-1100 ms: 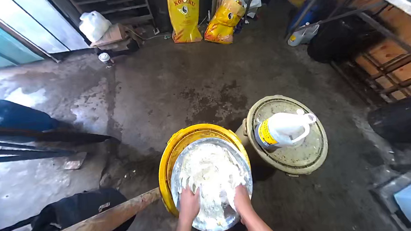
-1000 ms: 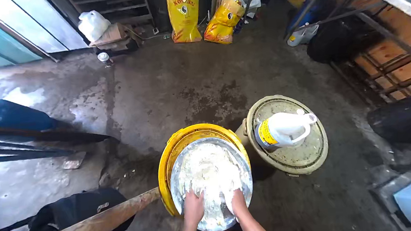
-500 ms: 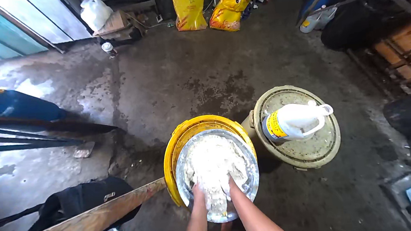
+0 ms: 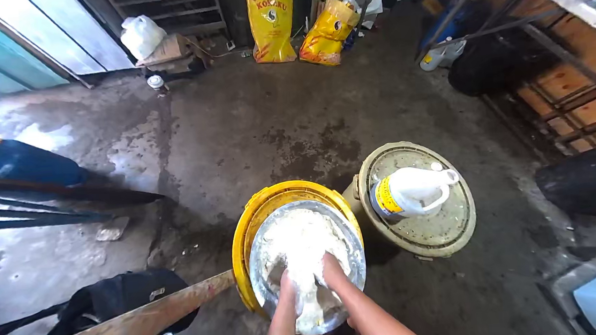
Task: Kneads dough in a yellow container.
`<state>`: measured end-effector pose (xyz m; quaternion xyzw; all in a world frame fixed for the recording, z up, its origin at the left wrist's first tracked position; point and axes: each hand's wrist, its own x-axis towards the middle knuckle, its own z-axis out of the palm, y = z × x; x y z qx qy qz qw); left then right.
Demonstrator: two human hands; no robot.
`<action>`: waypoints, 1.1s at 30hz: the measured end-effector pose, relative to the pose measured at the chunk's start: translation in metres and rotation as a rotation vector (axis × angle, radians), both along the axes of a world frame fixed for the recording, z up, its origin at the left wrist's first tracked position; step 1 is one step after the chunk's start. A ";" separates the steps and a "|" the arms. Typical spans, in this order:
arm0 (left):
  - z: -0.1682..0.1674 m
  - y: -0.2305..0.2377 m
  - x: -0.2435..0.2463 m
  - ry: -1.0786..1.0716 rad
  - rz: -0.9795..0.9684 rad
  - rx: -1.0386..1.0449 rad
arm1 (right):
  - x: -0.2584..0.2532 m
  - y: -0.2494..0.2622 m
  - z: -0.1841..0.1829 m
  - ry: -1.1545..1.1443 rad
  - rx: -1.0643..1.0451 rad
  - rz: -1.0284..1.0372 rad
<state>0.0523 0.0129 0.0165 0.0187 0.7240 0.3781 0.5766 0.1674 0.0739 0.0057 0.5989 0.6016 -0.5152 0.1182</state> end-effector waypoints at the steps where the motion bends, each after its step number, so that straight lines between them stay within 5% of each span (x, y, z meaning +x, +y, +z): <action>1: 0.002 0.001 -0.004 0.078 -0.135 -0.020 | 0.001 0.002 0.001 -0.040 -0.003 0.036; 4: 0.008 0.002 -0.008 0.214 -0.373 -0.042 | 0.005 0.006 0.010 -0.126 0.010 0.091; 8: 0.007 -0.006 -0.004 0.195 -0.260 0.095 | 0.014 0.020 0.037 -0.135 0.074 0.069; 11: 0.006 -0.023 -0.003 0.272 -0.176 0.140 | 0.018 0.035 0.041 -0.193 0.073 0.283; 15: 0.025 -0.042 0.005 0.406 -0.120 -0.038 | 0.013 0.055 0.035 -0.213 0.127 0.621; 19: 0.036 -0.057 0.028 0.437 -0.410 -0.308 | 0.001 0.074 0.033 -0.128 0.176 0.796; 25: -0.015 -0.036 0.077 0.526 -0.674 -0.563 | -0.005 0.088 0.037 -0.024 0.216 0.991; 28: -0.007 -0.024 0.066 0.461 -0.514 -0.450 | -0.017 0.097 0.049 -0.026 0.185 1.135; 33: 0.002 -0.029 0.090 0.528 0.152 -0.305 | -0.084 0.116 0.064 -0.002 0.281 1.286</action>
